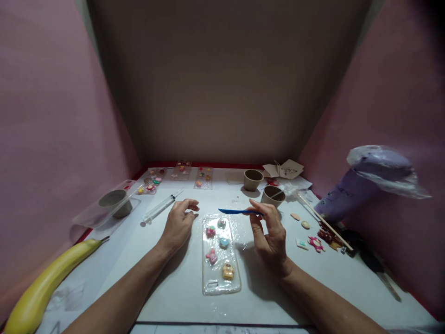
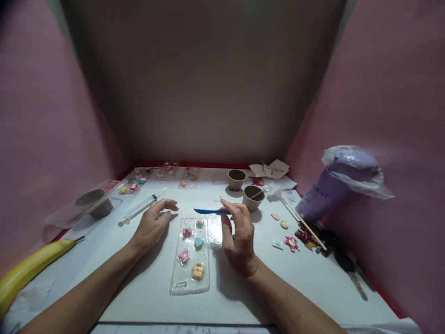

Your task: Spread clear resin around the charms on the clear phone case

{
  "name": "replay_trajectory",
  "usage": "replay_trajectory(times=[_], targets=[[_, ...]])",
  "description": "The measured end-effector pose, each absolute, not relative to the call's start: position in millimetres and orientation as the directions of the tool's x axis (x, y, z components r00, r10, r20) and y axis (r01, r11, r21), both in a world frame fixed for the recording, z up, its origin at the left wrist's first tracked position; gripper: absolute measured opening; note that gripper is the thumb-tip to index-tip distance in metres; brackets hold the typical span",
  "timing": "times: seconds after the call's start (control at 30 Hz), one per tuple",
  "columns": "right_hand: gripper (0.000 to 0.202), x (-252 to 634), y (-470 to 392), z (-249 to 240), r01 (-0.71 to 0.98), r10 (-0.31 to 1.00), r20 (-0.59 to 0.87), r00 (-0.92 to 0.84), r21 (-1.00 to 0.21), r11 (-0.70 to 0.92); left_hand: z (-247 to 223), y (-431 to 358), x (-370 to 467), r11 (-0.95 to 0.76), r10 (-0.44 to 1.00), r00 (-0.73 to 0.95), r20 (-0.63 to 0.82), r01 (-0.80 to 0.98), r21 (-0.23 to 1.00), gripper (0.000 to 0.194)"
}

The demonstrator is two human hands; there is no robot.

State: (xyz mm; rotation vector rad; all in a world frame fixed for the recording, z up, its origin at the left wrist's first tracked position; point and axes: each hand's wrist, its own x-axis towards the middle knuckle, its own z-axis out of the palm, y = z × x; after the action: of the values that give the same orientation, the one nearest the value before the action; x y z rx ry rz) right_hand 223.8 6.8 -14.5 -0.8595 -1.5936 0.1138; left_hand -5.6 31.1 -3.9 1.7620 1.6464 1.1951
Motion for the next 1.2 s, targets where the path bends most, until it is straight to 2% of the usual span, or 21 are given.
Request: replay_trajectory(times=[0.3,0.4,0.5,0.57,0.73,0.9,1.1,1.2], targets=[[0.038,234,10,-6,0.465,0.495,0.854,0.162,-0.509,0.725,-10,35,-8,-0.197,0.949,-0.101,0.298,0.550,0.812,0.028],[0.034,240,18,-2,0.438,0.534,0.798,0.279,-0.601,0.669,-13,37,-10,-0.215,0.941,-0.119,0.318,0.514,0.830,0.026],[0.032,244,28,4,0.303,0.604,0.699,0.384,-0.713,0.632,-12,39,-11,-0.231,0.922,-0.167,0.349,0.484,0.844,0.029],[0.029,246,34,9,0.202,0.661,0.619,0.425,-0.776,0.597,-11,39,-11,-0.238,0.904,-0.208,0.373,0.480,0.845,0.033],[0.028,251,46,12,0.082,0.752,0.468,0.464,-0.868,0.490,-8,40,-13,-0.230,0.885,-0.271,0.380,0.454,0.861,0.036],[0.029,254,55,12,0.060,0.810,0.416,0.414,-0.900,0.432,-7,40,-13,-0.225,0.884,-0.276,0.378,0.457,0.861,0.036],[0.028,249,43,28,0.081,0.849,0.476,0.229,-0.879,0.470,-7,41,-12,-0.220,0.881,-0.280,0.383,0.474,0.852,0.034],[0.025,252,29,36,0.160,0.835,0.532,0.143,-0.845,0.511,-8,42,-12,-0.227,0.881,-0.277,0.383,0.462,0.857,0.034]])
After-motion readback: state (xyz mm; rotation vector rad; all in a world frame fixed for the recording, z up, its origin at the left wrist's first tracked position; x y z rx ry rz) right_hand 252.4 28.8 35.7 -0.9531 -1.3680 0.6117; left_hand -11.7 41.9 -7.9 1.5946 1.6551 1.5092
